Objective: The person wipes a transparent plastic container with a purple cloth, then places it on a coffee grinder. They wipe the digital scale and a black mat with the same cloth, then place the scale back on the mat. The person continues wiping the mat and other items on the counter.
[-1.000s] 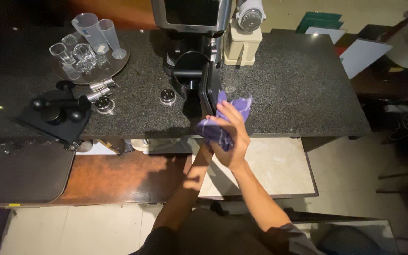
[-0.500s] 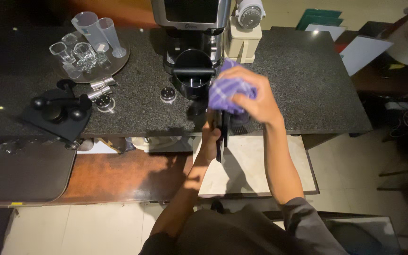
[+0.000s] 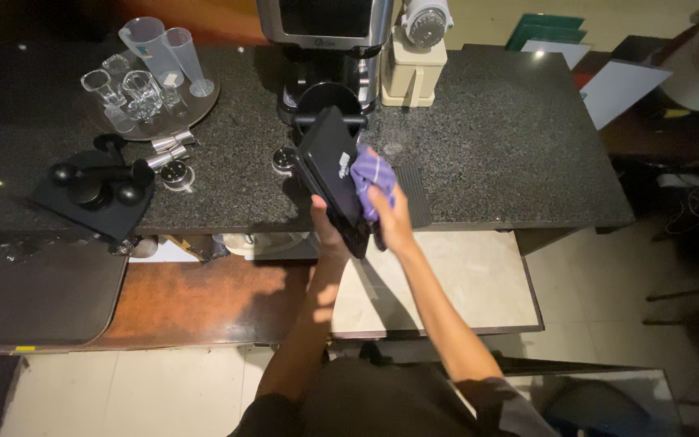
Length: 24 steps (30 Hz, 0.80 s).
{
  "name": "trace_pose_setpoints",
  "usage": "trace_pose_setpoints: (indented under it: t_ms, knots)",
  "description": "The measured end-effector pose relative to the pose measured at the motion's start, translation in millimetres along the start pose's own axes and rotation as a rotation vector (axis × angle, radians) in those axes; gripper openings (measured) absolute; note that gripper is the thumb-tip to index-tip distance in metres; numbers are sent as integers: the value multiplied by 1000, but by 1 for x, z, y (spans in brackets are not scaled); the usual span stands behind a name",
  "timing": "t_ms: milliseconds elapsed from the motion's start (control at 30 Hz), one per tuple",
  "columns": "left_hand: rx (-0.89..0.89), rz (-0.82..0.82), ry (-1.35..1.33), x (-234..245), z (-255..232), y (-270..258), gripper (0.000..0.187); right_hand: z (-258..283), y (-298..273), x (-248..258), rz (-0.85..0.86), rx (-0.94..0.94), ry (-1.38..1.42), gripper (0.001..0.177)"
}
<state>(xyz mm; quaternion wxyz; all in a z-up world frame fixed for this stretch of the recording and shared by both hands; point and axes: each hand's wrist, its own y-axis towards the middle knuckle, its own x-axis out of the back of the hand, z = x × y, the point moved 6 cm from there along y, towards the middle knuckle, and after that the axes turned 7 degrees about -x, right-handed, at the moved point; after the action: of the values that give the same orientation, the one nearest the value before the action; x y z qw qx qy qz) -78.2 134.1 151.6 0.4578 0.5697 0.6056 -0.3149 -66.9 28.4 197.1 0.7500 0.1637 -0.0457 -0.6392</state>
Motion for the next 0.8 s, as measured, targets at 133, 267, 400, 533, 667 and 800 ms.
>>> trace_pose_setpoints:
  t_ms: [133, 267, 400, 533, 667, 800]
  knots:
    - [-305, 292, 58, -6, -13, 7, 65, 16, -47, -27, -12, 164, -179, 51]
    - [-344, 182, 182, -6, -23, 4, 62, 14, -87, -45, 130, -268, 126, 57]
    - [-183, 42, 196, -11, -24, -24, 61, 49, -88, -51, 33, 38, -272, 71]
    - [-335, 0, 394, -25, -28, -12, 61, 56, -82, -49, -140, 172, -303, 64]
    - [-711, 124, 941, -56, -42, 0, 57, 54, -80, -43, -255, 252, -147, 52]
    - [-591, 117, 1023, -66, -54, -4, 61, 59, -78, -30, -437, 289, -268, 45]
